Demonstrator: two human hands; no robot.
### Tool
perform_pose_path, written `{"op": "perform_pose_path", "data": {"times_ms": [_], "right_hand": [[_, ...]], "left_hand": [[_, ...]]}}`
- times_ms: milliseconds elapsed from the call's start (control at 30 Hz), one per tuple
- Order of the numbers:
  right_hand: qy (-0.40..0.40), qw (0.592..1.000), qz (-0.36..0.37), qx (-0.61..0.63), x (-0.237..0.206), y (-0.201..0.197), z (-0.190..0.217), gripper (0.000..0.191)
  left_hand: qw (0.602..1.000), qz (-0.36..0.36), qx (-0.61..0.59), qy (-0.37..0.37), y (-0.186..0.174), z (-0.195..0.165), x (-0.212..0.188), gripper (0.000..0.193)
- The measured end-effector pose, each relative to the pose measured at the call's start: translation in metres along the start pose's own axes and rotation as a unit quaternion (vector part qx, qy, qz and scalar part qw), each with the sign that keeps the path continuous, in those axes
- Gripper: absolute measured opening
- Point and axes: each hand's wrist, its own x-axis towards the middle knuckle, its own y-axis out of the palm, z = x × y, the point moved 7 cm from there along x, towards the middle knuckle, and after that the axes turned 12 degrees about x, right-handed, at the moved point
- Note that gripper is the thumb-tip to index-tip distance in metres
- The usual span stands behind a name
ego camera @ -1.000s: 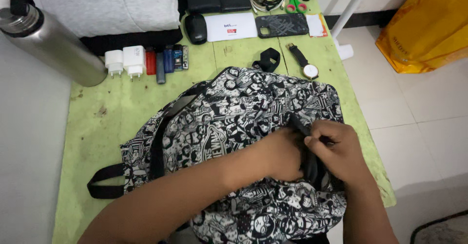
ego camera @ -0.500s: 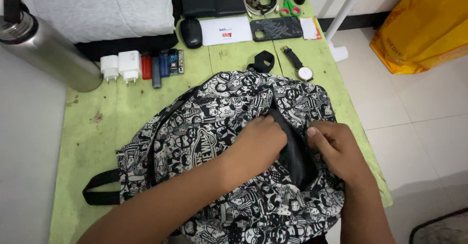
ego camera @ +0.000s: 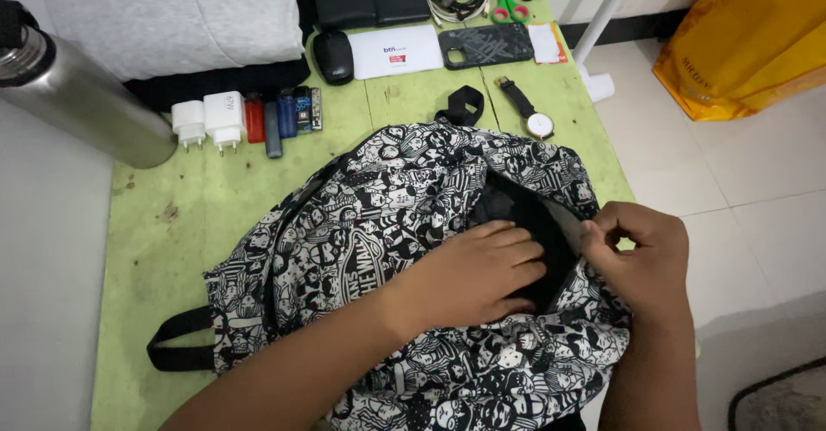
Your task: The person unpacks a patterned backpack on a table, removing a coiled cable, wallet, phone, cards, chargers, a lighter, a watch and other small items one at a time and arranging them on the table, then presses the empty backpack flat with both hands.
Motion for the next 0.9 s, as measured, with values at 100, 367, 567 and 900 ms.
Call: {"op": "perform_pose_path", "data": {"times_ms": [100, 367, 567, 900], "right_hand": [[0.005, 1.0, 0.006, 0.028, -0.002, 0.0, -0.003, 0.02], [-0.004, 0.998, 0.034, 0.051, -0.002, 0.004, 0.006, 0.023], [0.082, 0.975, 0.208, -0.023, 0.012, 0.03, 0.014, 0.032], [0.027, 0.965, 0.1, -0.243, 0.134, 0.046, -0.029, 0.047]], "left_hand": [[0.997, 0.036, 0.034, -0.066, 0.016, 0.013, -0.006, 0.069], [0.995, 0.039, 0.027, -0.086, 0.024, 0.02, -0.014, 0.077], [0.997, 0.035, 0.016, -0.073, 0.015, 0.017, -0.009, 0.069], [0.967, -0.007, 0.056, -0.249, -0.013, 0.056, -0.015, 0.023]]}}
